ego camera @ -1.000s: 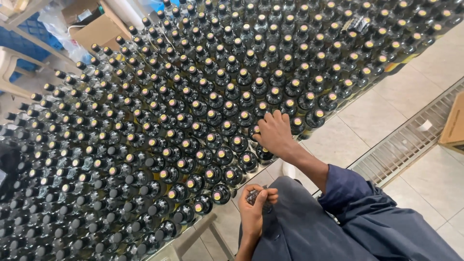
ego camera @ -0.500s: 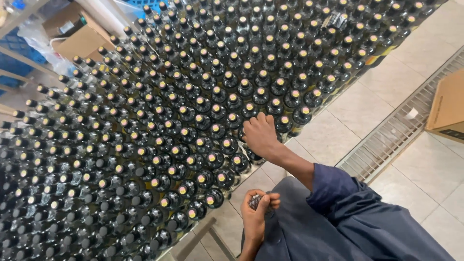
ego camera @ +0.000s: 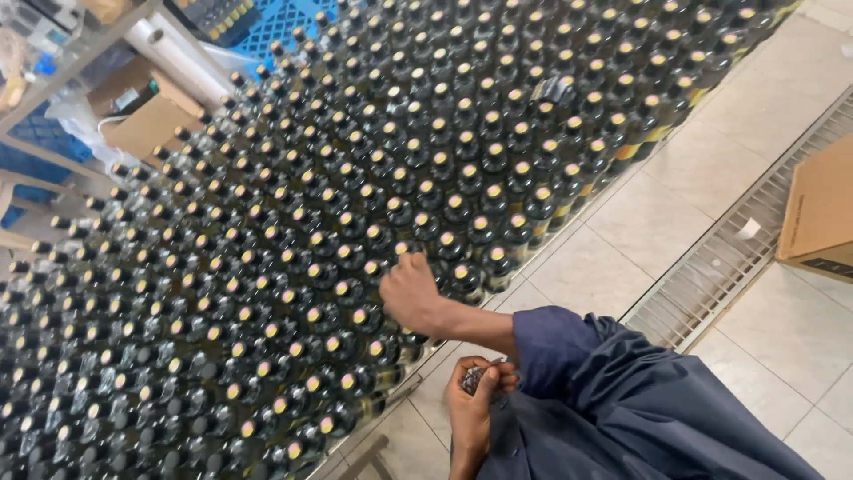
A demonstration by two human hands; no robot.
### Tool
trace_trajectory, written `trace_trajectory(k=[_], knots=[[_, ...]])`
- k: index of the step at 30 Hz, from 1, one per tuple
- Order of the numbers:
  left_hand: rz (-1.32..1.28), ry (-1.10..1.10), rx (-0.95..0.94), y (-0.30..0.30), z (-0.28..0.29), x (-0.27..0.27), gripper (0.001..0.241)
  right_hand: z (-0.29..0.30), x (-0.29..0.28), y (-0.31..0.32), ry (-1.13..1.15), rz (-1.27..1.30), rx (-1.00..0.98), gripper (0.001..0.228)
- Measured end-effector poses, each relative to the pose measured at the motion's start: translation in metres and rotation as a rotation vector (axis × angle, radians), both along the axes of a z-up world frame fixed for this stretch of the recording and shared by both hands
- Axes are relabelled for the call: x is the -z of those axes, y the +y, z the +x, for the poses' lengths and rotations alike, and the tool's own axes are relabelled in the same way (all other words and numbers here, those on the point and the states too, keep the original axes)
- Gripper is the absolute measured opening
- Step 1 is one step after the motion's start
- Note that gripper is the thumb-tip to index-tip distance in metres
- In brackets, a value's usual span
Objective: Manually placing plastic caps onto a large array of glass bottles on a production line table.
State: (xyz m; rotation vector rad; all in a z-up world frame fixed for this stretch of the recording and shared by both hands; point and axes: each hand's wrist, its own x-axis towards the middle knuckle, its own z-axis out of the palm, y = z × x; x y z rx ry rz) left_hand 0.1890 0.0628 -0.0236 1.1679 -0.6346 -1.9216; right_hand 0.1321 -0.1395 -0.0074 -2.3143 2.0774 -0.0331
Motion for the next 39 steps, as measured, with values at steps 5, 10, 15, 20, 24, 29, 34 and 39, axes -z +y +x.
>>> trace_trajectory(k=[5,10,15,20,24,29,34,39], knots=[[0.132,-0.088,-0.039,-0.005,-0.064,-0.001,0.026,-0.081,-0.073,0.045,-0.416,0.065,-0.208,0.062],[0.026,0.117,-0.166,-0.010,-0.137,0.043,0.030,-0.233,-0.085,0.128,-0.831,0.005,0.013,0.035],[0.060,0.103,0.067,-0.005,-0.226,0.051,0.031,-0.326,-0.014,0.216,-1.068,0.239,0.456,0.043],[0.096,0.065,0.473,0.001,-0.296,0.028,0.053,-0.370,-0.013,0.267,-1.299,0.114,0.852,0.051],[-0.007,0.064,0.641,-0.002,-0.342,0.032,0.038,-0.394,0.002,0.288,-1.539,-0.062,1.249,0.031],[-0.051,0.122,0.713,-0.022,-0.409,0.045,0.037,-0.445,0.031,0.284,-1.471,-0.341,1.297,0.023],[-0.265,0.092,0.828,-0.070,-0.491,0.036,0.035,-0.536,0.018,0.242,-1.222,-0.375,1.215,0.027],[-0.231,0.203,0.705,-0.110,-0.587,0.037,0.029,-0.642,0.017,0.184,-1.273,-0.343,1.138,0.022]])
